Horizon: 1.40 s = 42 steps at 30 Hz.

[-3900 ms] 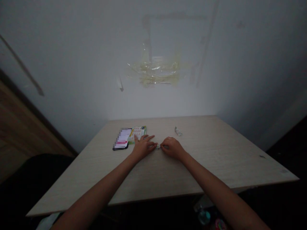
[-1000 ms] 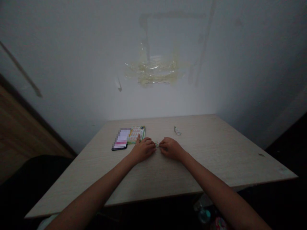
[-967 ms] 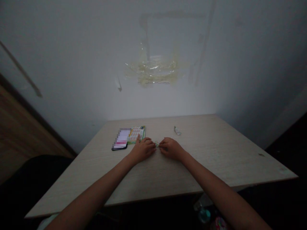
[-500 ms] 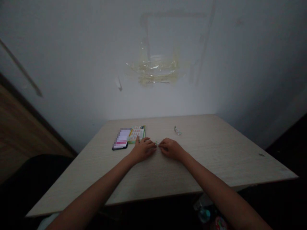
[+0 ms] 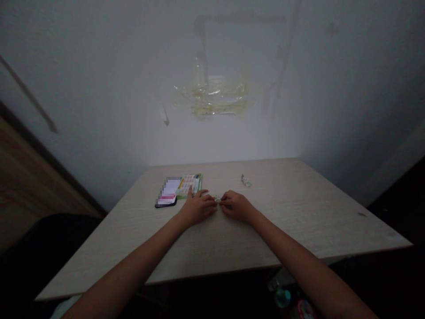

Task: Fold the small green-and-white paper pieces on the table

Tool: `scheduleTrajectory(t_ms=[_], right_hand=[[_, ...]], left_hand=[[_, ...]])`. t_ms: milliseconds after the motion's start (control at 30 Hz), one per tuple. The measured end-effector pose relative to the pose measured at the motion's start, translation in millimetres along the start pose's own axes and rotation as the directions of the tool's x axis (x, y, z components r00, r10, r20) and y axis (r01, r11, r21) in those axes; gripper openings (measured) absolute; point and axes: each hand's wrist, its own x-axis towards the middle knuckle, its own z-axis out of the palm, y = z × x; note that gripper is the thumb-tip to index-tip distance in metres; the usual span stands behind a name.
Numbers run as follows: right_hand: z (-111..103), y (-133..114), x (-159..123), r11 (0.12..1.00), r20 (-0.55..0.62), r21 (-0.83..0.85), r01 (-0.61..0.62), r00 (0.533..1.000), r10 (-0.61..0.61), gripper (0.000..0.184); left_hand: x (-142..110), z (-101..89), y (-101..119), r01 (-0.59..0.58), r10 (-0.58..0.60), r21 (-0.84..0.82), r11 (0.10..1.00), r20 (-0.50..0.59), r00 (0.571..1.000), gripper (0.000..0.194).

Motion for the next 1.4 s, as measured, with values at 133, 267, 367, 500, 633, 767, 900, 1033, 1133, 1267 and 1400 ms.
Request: scheduleTrajectory(t_ms=[133,267,367,500,633,767,900,1033,1133,1267,1400], right_hand=[[0,-2,1,1.0,-0.003,0.015,-0.001,1.0,0.001,0.026],[1,-3,-1,0.998,-0.031,0.052,-0.042,0.999,0.044,0.027],[1,-4,-1,0.998,-0.027,0.049,-0.046,0.999,0.048,0.027],[-1,-5,1,0.999,-0.011,0.016,-0.041,0.999,0.041,0.024],[-2,-7,4,0.998,0.02,-0.055,-0.044,0.999,0.045,0.019],[-1,-8,6,0.996,0.023,-0.077,-0.037,0.999,0.039,0.017],[1,-8,5,0.998,-0.007,-0.014,-0.067,0.998,0.067,0.018],[3,-6,5,0.996,-0.011,-0.014,-0.083,0.997,0.083,0.02],[3,-6,6,0.996,0.016,-0.058,-0.066,0.998,0.067,0.019],[3,-7,9,0.994,0.026,-0.086,-0.065,0.997,0.067,0.021],[3,-8,9,0.995,0.027,-0.065,-0.076,0.997,0.078,0.023]], left_hand=[[0,2.0,2,-0.007,0.008,0.027,1.0,-0.027,1.0,0.023],[1,6.3,-4,0.043,-0.043,-0.046,0.998,-0.001,0.999,0.023],[3,8.3,-10,0.082,-0.078,-0.115,0.99,0.038,0.996,0.025],[4,8.5,-12,0.116,-0.109,-0.157,0.981,0.053,0.993,0.026],[4,7.0,-12,0.126,-0.117,-0.171,0.977,0.061,0.991,0.026],[4,6.3,-11,0.131,-0.123,-0.186,0.974,0.058,0.991,0.026],[5,7.1,-10,0.136,-0.132,-0.188,0.973,0.034,0.991,0.028],[6,7.5,-10,0.137,-0.135,-0.197,0.971,0.021,0.991,0.028],[7,7.0,-10,0.145,-0.143,-0.207,0.968,0.022,0.989,0.028],[7,6.1,-9,0.164,-0.161,-0.217,0.962,0.031,0.986,0.03],[6,5.4,-9,0.176,-0.173,-0.205,0.963,0.028,0.984,0.031]])
